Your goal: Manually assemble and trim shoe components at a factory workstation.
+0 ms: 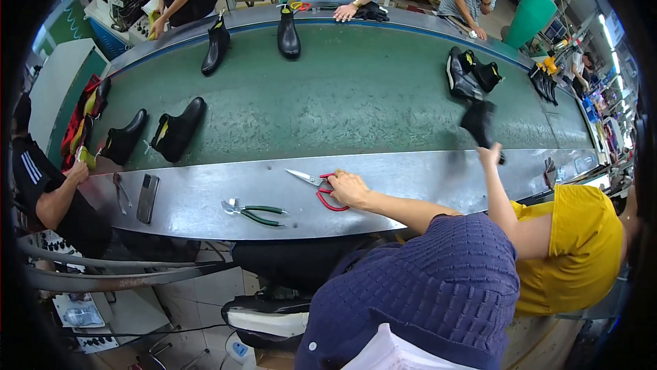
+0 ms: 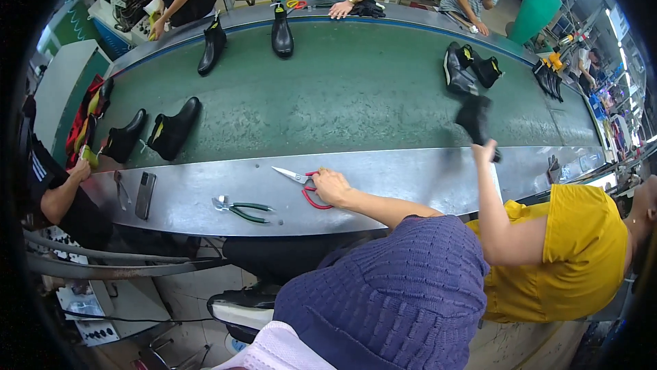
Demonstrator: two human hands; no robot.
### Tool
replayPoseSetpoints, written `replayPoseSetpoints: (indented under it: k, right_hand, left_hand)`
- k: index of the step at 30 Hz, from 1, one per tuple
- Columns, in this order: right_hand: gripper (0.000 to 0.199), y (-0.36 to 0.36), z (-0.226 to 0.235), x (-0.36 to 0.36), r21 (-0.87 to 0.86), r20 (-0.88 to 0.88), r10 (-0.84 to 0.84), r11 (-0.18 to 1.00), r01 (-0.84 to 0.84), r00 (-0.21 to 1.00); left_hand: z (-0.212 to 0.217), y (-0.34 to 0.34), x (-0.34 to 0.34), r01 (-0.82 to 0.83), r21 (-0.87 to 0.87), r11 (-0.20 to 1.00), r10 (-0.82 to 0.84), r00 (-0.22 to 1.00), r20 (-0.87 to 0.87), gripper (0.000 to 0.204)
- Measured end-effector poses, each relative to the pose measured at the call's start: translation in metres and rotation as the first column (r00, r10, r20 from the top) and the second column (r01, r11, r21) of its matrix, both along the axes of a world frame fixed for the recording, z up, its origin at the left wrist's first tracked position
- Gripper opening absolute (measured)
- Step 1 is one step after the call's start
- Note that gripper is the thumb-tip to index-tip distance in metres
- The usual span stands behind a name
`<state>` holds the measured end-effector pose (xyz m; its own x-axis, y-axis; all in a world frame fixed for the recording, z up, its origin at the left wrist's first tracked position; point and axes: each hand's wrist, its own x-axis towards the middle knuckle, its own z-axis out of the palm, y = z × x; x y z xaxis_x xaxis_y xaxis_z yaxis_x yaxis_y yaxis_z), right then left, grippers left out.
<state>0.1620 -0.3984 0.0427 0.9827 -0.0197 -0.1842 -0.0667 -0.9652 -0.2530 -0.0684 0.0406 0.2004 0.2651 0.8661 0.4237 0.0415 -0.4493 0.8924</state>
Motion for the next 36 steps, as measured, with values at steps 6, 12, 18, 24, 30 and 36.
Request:
replayPoseSetpoints:
  k: [6, 12, 18, 24, 30, 36]
  right_hand:
    - [0.026, 0.103, 0.001, 0.046, 0.337, 0.311, 0.149, 0.906, -0.256, 0.939]
    - [0.049, 0.143, 0.001, 0.067, 0.328, 0.404, 0.241, 0.862, -0.385, 0.883]
    - [0.073, 0.164, -0.033, 0.063, 0.136, 0.303, 0.384, 0.888, -0.439, 0.872]
    - [0.054, 0.161, -0.038, 0.082, 0.088, 0.373, 0.505, 0.816, -0.571, 0.779]
    - [0.038, 0.094, 0.021, 0.09, 0.837, -0.252, 0.28, 0.543, 0.064, 0.926]
    - [0.041, 0.081, 0.092, 0.053, 0.846, -0.414, 0.443, 0.511, 0.156, 0.795]
  left_hand:
    - [-0.242, 0.169, -0.111, 0.375, 0.621, 0.689, -0.052, 0.879, -0.474, 0.03]
    - [-0.194, 0.044, -0.064, 0.137, 0.08, 0.987, -0.023, 0.625, -0.78, 0.053]
    - [-0.088, -0.085, 0.031, 0.716, 0.271, 0.643, -0.399, 0.615, -0.68, 0.042]
    - [-0.084, -0.124, 0.12, 0.75, 0.288, 0.596, -0.383, 0.58, -0.719, 0.043]
    - [-0.079, -0.035, 0.203, 0.844, -0.208, 0.494, -0.748, 0.291, -0.596, 0.052]
    - [-0.087, -0.013, 0.215, 0.867, -0.193, 0.46, -0.758, 0.271, -0.593, 0.041]
